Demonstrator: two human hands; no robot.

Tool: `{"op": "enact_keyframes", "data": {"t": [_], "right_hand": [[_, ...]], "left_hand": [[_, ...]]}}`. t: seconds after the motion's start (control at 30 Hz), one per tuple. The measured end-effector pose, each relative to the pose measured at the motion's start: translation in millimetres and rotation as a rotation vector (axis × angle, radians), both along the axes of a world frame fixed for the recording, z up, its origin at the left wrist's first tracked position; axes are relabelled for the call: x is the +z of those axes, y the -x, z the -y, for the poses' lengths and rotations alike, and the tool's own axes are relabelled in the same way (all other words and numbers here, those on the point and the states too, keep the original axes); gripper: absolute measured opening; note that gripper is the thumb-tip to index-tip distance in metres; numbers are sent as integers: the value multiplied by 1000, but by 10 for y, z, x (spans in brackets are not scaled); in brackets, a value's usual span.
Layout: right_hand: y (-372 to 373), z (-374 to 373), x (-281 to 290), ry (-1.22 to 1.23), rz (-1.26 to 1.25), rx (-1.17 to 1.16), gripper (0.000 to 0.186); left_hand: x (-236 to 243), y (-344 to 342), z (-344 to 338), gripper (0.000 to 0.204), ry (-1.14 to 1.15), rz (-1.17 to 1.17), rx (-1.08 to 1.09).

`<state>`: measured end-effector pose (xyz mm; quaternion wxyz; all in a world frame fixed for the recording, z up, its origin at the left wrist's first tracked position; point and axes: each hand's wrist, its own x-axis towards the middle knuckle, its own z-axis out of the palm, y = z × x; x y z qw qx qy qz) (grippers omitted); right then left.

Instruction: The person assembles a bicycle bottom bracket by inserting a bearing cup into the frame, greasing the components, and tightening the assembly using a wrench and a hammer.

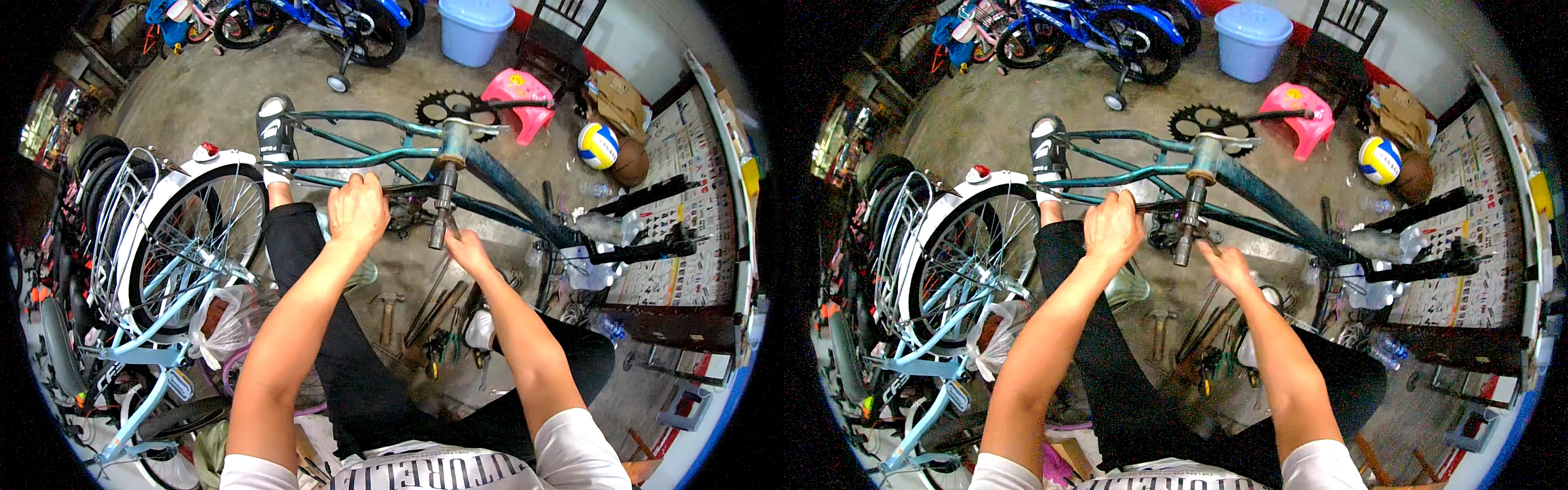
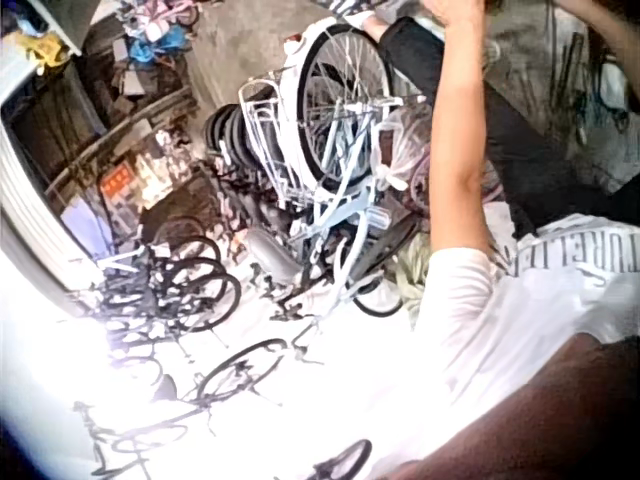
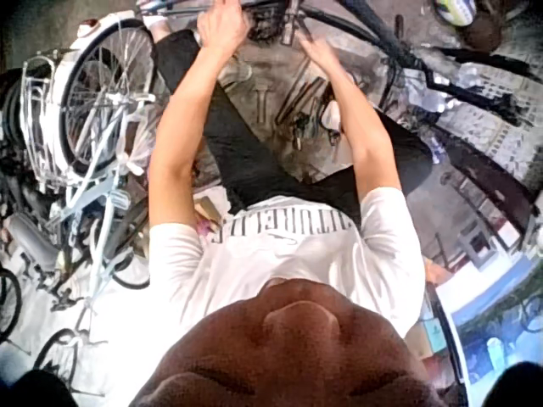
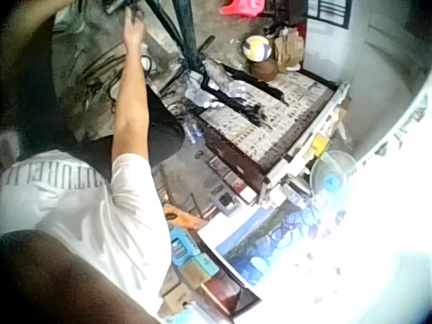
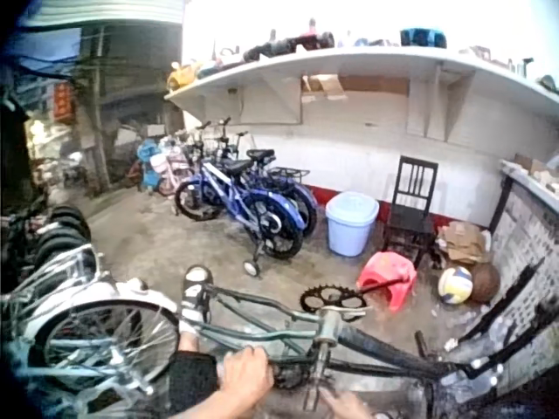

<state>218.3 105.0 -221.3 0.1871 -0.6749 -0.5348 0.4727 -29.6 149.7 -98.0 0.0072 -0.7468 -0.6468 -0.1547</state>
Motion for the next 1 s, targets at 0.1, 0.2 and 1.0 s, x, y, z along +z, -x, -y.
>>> {"op": "enact_keyframes", "data": {"t": [0.1,0.2,1.0], "right_hand": [[-589,339,363,-217,208,44,57],[-1138,513,960,-283,370,147,46],[-664,381,2195,-723,790,429,37]], "left_hand": [[280,210,-32,22,-107,-150,-23],[796,246,-46,26,-149,-275,-74],[1740,-269,144,14,-83,-521,-104]]}}
